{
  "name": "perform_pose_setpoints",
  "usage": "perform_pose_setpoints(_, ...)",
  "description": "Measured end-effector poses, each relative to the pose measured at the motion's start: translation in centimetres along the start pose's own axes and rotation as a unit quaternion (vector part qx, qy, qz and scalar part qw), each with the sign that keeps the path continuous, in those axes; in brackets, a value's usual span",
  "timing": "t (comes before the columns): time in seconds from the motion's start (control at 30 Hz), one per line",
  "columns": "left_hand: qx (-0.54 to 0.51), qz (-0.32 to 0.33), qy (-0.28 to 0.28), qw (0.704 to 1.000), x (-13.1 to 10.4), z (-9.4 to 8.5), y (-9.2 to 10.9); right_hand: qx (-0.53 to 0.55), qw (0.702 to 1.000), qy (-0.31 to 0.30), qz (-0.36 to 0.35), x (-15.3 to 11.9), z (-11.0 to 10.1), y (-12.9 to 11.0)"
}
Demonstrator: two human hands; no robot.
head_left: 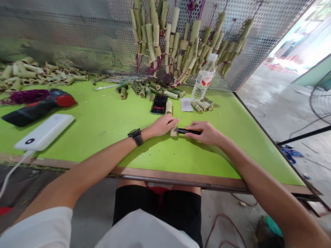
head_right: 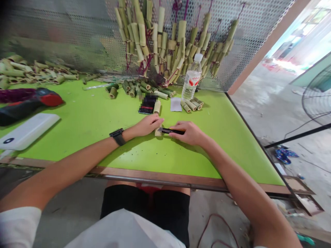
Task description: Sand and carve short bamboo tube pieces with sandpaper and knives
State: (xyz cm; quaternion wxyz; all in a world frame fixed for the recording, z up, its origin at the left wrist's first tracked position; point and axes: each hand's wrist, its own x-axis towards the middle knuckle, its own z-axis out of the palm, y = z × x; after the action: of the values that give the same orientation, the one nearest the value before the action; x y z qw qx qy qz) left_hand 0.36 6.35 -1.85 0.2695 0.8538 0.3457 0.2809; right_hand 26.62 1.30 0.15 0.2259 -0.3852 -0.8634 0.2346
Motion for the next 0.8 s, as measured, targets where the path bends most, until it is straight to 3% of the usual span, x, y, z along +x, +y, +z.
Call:
perform_pose_setpoints(0.13, -0.007, -0.006, 0.015, 1.0, -0.1, 0.0, 0.0, 0.022, 0.999, -0.04, -0.023, -0.1, -0.4, -0.2)
perform_pose_setpoints(0.33, -0.006, -0.018, 0.031, 0.999, -0.2, -0.1, 0.1, -0.014, 1.0, 0.025, 0.011, 0.0, 0.2, -0.4)
perform_pose_setpoints(0.57, -0.03, -0.052, 0.061, 0.996, -0.1, 0.0, 0.1, -0.012, 0.997, -0.07, -0.025, -0.3, -0.4, -1.1)
perform_pose_setpoints(0.8, -0.055, -0.073, 0.088, 0.992, -0.4, 0.0, 0.1, -0.068, 0.997, 0.02, 0.009, -0.2, 0.3, -0.6)
